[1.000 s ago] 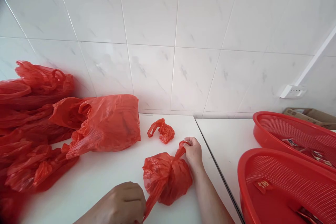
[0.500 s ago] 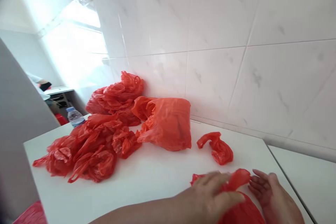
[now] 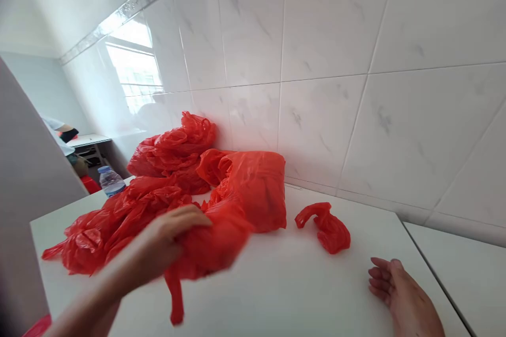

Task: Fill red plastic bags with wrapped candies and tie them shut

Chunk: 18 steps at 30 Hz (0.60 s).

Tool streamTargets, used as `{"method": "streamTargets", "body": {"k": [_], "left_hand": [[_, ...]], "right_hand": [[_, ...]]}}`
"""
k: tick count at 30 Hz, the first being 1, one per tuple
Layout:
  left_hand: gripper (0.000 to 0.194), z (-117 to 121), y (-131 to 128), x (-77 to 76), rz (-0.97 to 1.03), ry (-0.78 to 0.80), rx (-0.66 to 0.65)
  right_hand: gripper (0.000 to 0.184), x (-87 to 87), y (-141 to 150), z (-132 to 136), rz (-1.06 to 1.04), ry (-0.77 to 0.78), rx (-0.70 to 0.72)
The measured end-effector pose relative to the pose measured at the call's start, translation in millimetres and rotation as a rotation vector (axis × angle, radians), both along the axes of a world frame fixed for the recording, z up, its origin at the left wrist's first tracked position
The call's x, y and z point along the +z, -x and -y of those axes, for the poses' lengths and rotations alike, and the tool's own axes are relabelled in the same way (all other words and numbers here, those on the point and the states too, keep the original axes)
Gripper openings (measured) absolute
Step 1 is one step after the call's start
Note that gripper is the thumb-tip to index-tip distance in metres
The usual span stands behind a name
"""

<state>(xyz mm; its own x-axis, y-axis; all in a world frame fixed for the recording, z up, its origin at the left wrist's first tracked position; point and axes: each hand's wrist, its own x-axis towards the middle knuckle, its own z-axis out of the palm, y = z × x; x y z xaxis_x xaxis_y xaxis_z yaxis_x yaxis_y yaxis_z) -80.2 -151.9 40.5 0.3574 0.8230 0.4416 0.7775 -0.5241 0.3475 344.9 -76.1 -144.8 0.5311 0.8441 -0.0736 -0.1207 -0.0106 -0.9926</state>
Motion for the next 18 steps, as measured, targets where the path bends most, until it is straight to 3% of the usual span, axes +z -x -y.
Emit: {"method": "streamTargets", "body": {"k": [4, 6, 8, 11, 13, 16, 18], "left_hand": [[0.049, -15, 44, 13.5, -0.074, -0.174, 0.428], [0.043, -24, 51, 12.0, -0.127, -0.181, 0.520], [0.040, -32, 46, 7.5, -0.146, -0.178, 0.503], [0.037, -31, 15, 5.7, -0.063, -0.202, 0.344], [0.034, -19, -16, 12.7, -0.002, -0.196, 0.120], [0.030, 11, -65, 27.5, 0.019, -0.171, -0.343], [0.025, 30, -91, 27.7, 0.117, -0.138, -0.488]], "right_hand": [[0.051, 8.1, 4, 3, -0.069, 0.051, 0.030], [0.052, 9.8, 5, 5, -0.067, 0.034, 0.037], [0.050, 11.8, 9, 7, -0.017, 0.034, 0.035], [0.044, 17.1, 28, 9, 0.250, 0.092, -0.033], [0.044, 20.9, 47, 8, 0.563, 0.065, -0.097], [0.050, 22.1, 73, 3, 1.015, -0.212, -0.100], [0.057, 19.4, 83, -1, 1.210, -0.344, -0.041]]}}
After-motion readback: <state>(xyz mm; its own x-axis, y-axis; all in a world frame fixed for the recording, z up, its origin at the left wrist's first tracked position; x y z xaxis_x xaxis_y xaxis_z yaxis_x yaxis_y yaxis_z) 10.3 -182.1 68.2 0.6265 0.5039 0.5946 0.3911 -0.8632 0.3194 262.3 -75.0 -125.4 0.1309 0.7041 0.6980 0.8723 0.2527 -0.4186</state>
